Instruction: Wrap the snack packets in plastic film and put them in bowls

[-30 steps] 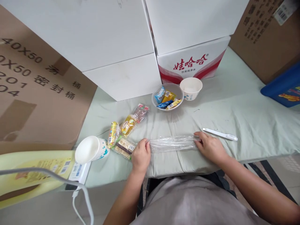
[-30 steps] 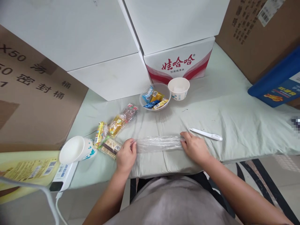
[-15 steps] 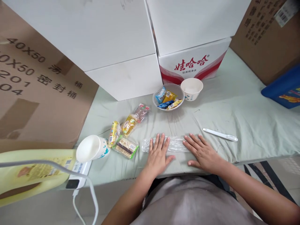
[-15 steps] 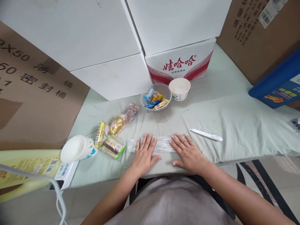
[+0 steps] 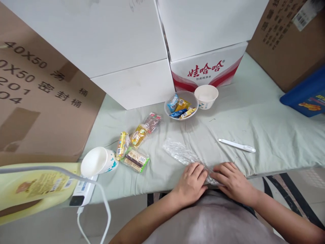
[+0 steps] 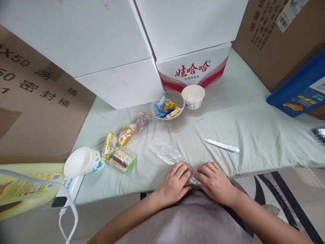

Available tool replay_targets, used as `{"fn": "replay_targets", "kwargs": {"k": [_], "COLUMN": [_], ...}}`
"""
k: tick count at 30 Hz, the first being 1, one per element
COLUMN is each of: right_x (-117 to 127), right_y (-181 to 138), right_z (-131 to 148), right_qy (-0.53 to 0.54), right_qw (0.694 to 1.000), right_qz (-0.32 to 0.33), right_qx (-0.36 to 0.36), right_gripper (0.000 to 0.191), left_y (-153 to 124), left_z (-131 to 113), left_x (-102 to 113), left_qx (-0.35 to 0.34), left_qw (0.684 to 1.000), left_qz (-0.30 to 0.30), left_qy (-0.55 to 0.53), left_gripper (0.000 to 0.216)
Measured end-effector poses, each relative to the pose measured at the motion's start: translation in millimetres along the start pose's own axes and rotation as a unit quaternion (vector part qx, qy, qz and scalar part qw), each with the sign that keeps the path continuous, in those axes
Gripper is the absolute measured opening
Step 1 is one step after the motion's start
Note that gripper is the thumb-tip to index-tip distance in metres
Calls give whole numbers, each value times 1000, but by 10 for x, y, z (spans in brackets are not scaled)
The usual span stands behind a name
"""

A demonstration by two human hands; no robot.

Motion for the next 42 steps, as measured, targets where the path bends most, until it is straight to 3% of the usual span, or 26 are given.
{"fn": "replay_targets", "kwargs": {"k": [3,6,9,11,13,15,20,25,32,37,39,42], "right_x": [213,448,553,539,482,381,-39,-354,-324,-232,-208,-169], "right_y": [6,73,209,321,452,624,1129,1357,1318,1336,1304,1171], "right_z": [37,55,10,-120,-304,-487,-861,-998,-897,-793,-873,-1138], "right_qy": [56,142,215,225,226,249,312,238,99,39,65,114], "right_qw": [997,986,971,969,966,957,938,955,985,997,994,975], "right_qz": [-43,-86,-99,-98,-100,-99,-41,41,37,5,-20,-78], "right_qx": [7,25,22,-23,-76,-108,-145,-169,-139,-65,-85,-176], "right_gripper": [23,27,29,26,23,20,24,31,37,15,12,8], "left_y": [19,-8,8,20,35,68,169,200,186,191,206,210], "left_z": [-73,-117,44,210,288,301,378,426,449,440,459,589], "left_x": [8,69,75,-10,-131,-210,-239,-230,-237,-224,-183,-84], "left_qx": [-37,-68,12,90,124,126,165,224,235,244,249,261], "left_qw": [997,974,923,863,793,744,675,596,586,583,588,614], "left_qz": [9,53,71,76,101,127,144,151,149,146,127,54], "left_qy": [-62,-209,-379,-491,-587,-644,-704,-756,-761,-761,-759,-743], "left_gripper": [33,32,49,65,69,64,62,63,56,60,64,68]}}
Point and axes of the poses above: each hand's wrist, its own y-axis towards the middle knuckle, its own x-axis out of the back of the hand, z = x × y, the point moved 9 cm from there along y, towards the middle knuckle, and after that the axes turned 14 degrees about x, right-handed, at the moved point
